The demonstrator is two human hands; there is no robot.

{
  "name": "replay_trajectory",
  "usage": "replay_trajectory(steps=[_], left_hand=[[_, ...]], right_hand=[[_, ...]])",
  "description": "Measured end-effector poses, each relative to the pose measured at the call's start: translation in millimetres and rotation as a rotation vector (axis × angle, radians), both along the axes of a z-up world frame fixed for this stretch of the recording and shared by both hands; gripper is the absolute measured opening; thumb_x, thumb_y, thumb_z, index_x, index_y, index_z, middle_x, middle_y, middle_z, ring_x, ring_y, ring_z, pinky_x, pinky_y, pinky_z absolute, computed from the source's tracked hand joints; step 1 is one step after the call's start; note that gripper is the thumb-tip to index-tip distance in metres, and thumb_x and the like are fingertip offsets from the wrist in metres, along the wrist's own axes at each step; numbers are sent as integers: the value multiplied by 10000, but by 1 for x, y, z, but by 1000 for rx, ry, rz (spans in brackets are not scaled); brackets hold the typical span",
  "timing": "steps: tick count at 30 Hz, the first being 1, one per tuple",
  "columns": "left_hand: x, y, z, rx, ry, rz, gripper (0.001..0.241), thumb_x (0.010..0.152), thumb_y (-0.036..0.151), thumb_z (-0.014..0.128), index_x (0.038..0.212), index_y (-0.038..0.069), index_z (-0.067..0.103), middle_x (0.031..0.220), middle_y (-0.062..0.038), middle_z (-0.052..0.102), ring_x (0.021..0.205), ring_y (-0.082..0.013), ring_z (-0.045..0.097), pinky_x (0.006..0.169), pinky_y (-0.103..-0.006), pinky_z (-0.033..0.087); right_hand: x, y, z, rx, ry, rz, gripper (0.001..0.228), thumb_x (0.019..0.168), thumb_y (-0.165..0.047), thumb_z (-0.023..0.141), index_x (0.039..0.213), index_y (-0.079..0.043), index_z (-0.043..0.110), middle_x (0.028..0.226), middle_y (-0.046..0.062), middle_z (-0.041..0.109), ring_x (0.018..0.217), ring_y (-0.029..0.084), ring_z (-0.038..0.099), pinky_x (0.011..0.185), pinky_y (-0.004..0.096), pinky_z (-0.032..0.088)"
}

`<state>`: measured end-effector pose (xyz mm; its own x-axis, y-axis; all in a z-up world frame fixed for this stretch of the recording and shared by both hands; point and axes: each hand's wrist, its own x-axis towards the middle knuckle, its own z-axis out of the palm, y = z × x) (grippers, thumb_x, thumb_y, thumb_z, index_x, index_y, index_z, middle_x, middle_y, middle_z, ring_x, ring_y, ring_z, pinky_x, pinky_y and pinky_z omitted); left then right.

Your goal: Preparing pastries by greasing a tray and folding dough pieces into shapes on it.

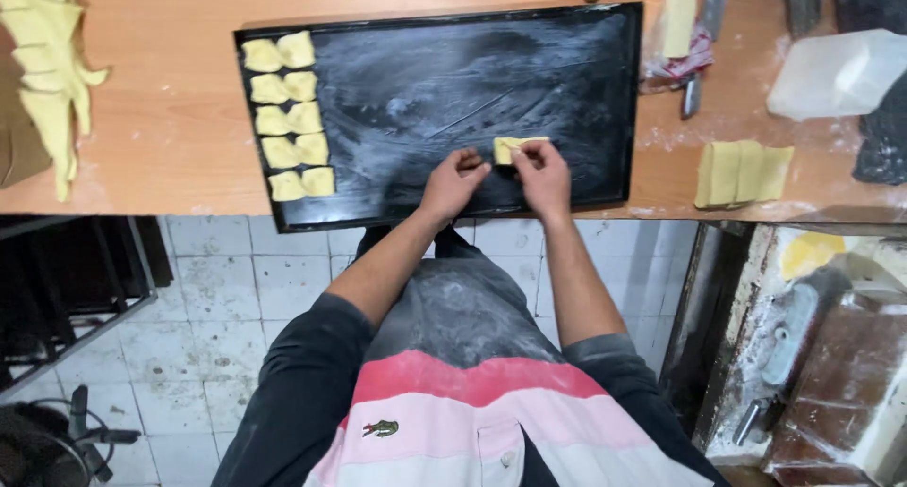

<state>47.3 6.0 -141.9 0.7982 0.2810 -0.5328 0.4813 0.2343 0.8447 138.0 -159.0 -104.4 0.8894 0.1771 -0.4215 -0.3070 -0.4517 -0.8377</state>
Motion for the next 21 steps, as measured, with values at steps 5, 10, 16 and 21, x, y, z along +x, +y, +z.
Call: replay_trajectory(steps=[5, 10, 16, 21], left_hand=[[41, -16, 40, 66, 93, -44, 444, 882, 220, 780, 1248, 3, 652, 1140, -114, 770, 1017, -154, 747, 903, -291, 576], [40, -19, 33, 147, 138, -70, 375, 924, 162, 709, 1265, 11, 682, 1139, -114, 777, 1006, -149, 746, 904, -280, 580], [30, -19, 7, 18, 79, -6, 364, 946, 83, 652, 1298, -9, 645, 1132, -111, 758, 1006, -157, 727, 903, -291, 576], [33, -16, 13, -82, 100, 3, 366, 973, 93, 650, 1323, -11, 628, 1153, -112, 734, 1020, -152, 686, 918, -288, 551]], right_hand=[[1, 2, 28, 9, -27, 32, 211, 949, -170, 729, 1095, -21, 699, 939, 38, 758, 823, 83, 717, 702, 248, 576], [4, -11, 14, -44, 30, -127, 233, 998, -153, 654, 1160, 14, 652, 954, 71, 750, 805, 118, 712, 682, 263, 605], [1, -3, 47, 179, 98, 75, 295, 1014, -211, 613, 1250, -35, 614, 1094, 70, 723, 910, 129, 729, 763, 295, 612], [16, -8, 58, -458, -151, 232, 275, 968, -254, 686, 1171, -68, 691, 1226, 121, 674, 1058, 232, 700, 900, 385, 590]])
